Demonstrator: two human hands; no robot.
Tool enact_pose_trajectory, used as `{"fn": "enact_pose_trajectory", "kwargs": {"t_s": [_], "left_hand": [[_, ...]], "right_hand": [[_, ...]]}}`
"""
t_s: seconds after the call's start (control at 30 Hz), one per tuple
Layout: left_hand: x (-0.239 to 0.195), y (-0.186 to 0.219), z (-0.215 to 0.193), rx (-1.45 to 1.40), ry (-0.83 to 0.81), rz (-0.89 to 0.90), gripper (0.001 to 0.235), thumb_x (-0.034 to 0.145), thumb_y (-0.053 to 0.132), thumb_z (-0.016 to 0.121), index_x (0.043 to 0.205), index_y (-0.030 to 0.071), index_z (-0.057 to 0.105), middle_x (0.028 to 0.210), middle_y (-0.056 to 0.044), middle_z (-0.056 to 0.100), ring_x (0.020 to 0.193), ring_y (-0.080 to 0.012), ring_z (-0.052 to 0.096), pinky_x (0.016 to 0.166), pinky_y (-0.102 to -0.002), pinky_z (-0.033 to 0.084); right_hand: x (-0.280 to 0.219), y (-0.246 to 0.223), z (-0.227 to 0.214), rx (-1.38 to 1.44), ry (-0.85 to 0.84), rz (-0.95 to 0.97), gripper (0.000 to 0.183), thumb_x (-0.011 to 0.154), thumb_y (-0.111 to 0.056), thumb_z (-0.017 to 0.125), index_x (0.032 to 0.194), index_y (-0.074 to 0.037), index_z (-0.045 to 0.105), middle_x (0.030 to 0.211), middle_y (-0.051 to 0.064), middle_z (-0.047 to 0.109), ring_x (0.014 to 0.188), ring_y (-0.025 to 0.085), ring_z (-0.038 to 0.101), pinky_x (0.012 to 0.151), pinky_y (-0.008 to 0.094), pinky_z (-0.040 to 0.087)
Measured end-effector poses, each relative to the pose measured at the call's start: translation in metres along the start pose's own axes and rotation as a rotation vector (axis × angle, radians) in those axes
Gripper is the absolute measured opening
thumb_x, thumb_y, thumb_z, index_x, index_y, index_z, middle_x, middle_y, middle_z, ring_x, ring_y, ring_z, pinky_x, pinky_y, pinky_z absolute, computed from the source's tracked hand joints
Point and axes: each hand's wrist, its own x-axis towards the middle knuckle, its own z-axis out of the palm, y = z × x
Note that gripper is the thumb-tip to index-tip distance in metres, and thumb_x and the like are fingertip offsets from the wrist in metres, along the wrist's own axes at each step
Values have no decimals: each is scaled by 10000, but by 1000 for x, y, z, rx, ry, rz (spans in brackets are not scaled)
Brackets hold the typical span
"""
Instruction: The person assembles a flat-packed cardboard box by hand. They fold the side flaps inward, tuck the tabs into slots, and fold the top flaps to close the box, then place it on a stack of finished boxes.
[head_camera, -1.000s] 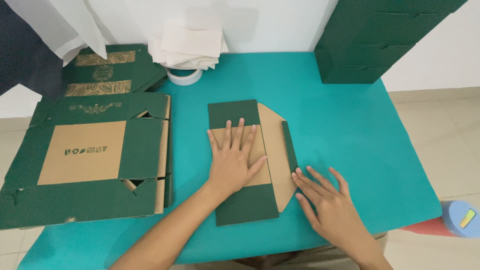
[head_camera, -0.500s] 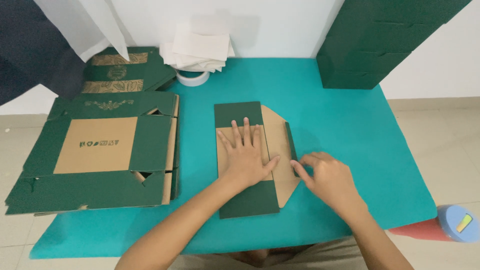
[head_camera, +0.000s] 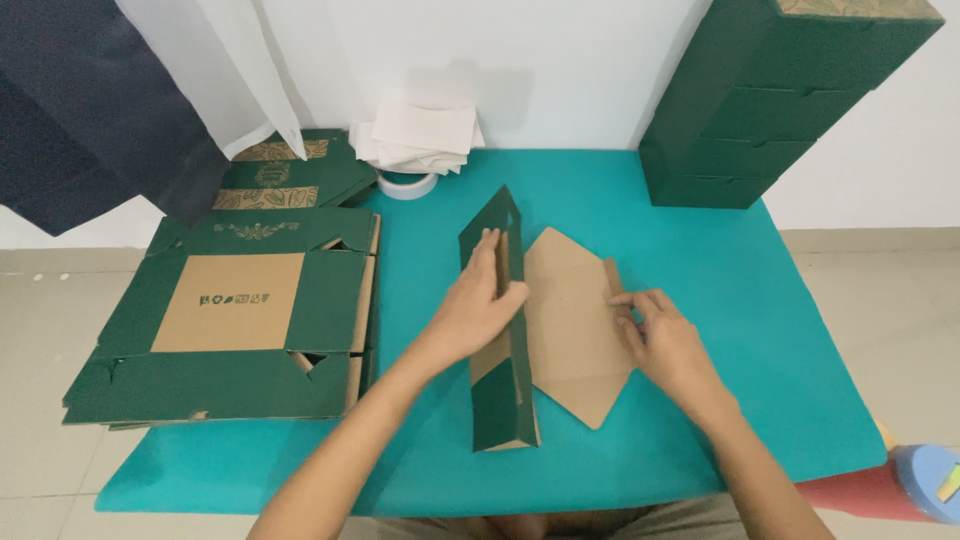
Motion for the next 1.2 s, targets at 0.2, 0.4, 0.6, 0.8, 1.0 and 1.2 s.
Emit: {"fn": "enact_pose_trajectory", "kwargs": {"t_s": [0.2, 0.4, 0.6, 0.8, 1.0, 1.2], "left_hand": [[-47, 14, -49, -211, 36, -56, 746, 925, 93, 425, 1536, -64, 25, 1562, -371, 117, 1442, -543, 131, 1129, -678, 204], [-46, -19, -44, -19, 121, -213, 782, 892, -17, 373, 1537, -52, -67, 1565, -372, 45, 1478, -474, 117, 1165, -631, 190], [-35, -74, -3, 1094, 440, 28, 628, 870, 5, 536, 1469, -63, 360, 1505, -319, 294, 1382, -425, 327, 1059, -535, 327], [-21, -48, 60, 962, 67, 605, 501, 898, 218, 572, 1361, 37, 518, 1392, -201, 462, 1355, -347, 416, 1111, -555, 318], [-16, -59, 78, 865, -232, 572, 769, 995, 586, 255, 1547, 51, 237, 1562, -214, 258, 1472, -364, 227, 1176, -569, 132], [-14, -58, 75, 788, -240, 570, 678, 1024, 516, 317, 1513, 48, 312, 1530, -201, 304, 1453, -371, 245, 1175, -574, 117]], "right_hand": [[7, 47, -4, 54, 124, -67, 289, 1027, -140, 524, 1294, -51, 591, 1122, 155, 607, 896, 330, 731, 687, 422, 643], [11, 48, -18, 114, 123, -9, 322, 1035, -184, 552, 1312, -27, 597, 1171, 199, 612, 938, 379, 706, 725, 465, 626], [7, 50, 3, -315, 388, -256, 223, 957, -208, 657, 1150, -96, 658, 1166, 50, 531, 1089, 245, 663, 963, 367, 561], [-8, 20, 17, -213, 328, -596, 115, 927, -101, 595, 1032, -139, 621, 1161, 32, 555, 1140, 227, 630, 948, 366, 540], [-16, 36, 4, -133, 2, -628, 517, 1045, -420, 364, 1472, -131, 409, 1570, 108, 320, 1468, 302, 240, 1191, 456, 171], [-13, 53, -8, -27, -132, -611, 1241, 602, -768, 817, 1515, -88, 323, 1619, 141, 241, 1471, 371, 184, 1196, 531, 135]]}}
